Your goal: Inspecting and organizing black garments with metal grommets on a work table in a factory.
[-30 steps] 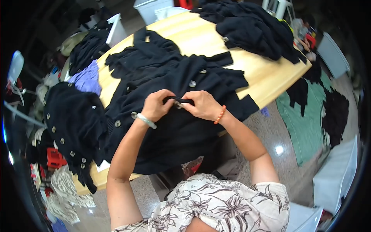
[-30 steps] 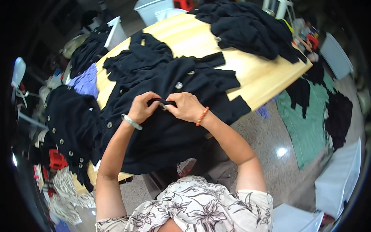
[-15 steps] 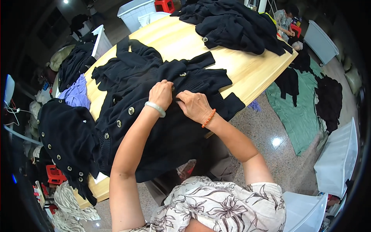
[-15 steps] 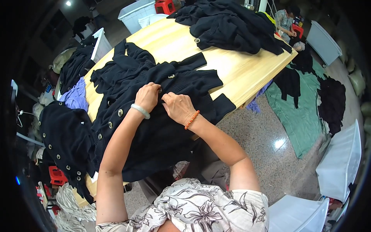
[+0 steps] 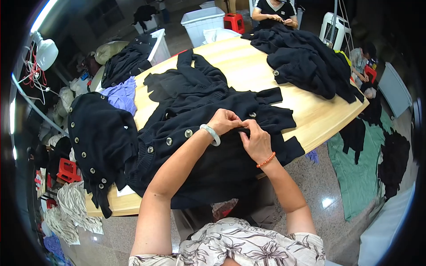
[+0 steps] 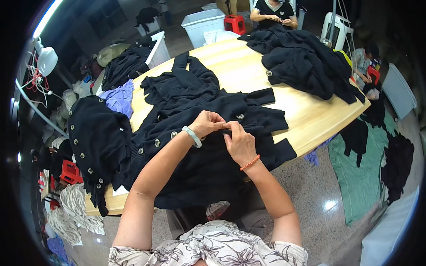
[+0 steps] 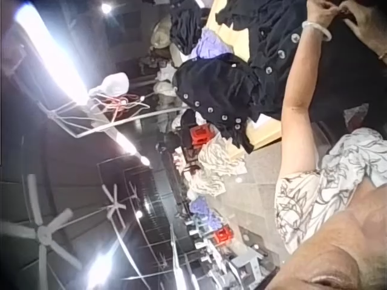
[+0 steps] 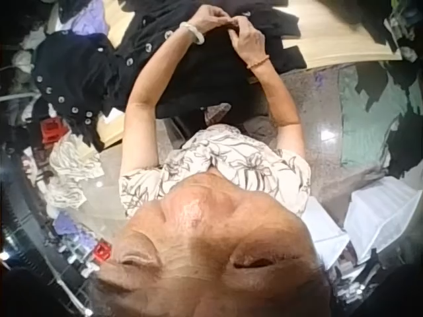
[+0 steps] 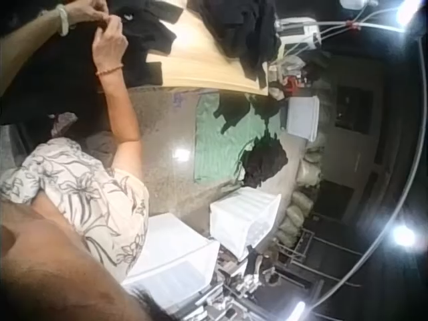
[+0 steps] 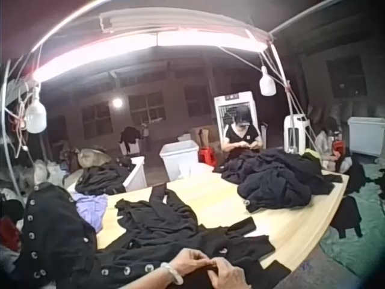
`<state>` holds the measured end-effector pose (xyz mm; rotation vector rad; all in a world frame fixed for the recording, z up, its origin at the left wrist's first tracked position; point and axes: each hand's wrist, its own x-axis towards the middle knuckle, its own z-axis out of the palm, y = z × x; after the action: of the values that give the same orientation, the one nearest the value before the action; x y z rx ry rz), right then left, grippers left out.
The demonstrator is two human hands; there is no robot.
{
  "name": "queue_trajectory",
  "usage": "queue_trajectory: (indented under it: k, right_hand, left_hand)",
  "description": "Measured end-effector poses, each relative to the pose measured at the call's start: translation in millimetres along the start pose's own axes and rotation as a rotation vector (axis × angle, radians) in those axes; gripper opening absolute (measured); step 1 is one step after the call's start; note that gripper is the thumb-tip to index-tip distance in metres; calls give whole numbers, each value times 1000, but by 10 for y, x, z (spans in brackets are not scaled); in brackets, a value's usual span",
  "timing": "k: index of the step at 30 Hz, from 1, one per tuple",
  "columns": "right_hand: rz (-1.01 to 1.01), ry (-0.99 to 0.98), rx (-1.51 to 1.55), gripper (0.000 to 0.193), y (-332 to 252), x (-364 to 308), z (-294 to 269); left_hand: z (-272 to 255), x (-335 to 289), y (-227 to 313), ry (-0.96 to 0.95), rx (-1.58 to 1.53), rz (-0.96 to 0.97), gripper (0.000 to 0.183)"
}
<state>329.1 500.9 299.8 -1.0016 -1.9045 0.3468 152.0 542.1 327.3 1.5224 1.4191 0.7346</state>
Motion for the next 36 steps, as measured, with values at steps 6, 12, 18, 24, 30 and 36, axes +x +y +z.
queue_trajectory:
  k: [6,12,18,24,30,36]
  right_hand:
    - [8,-107,-157,38,-25,-58,-21]
    - [-37,-165,33,23,154,-22,-35]
    - [-11,-317,176,22,232,42,-132]
    - [-27,-218,107,20,224,-20,-55]
    - [75,-302,242,14,81,-64,-237]
    - [67,-289,-12,21,190,-162,-357]
  left_hand:
    - [-55,-34,-136,-130,-146,78,20]
    - [-48,-357,13,-62,453,468,27]
    - [4,-348,-49,-4,358,375,21]
    - [-7,-359,-65,-17,324,371,20]
    - [12,-410,-62,-11,280,406,19]
    - [7,-476,70,175,584,315,23]
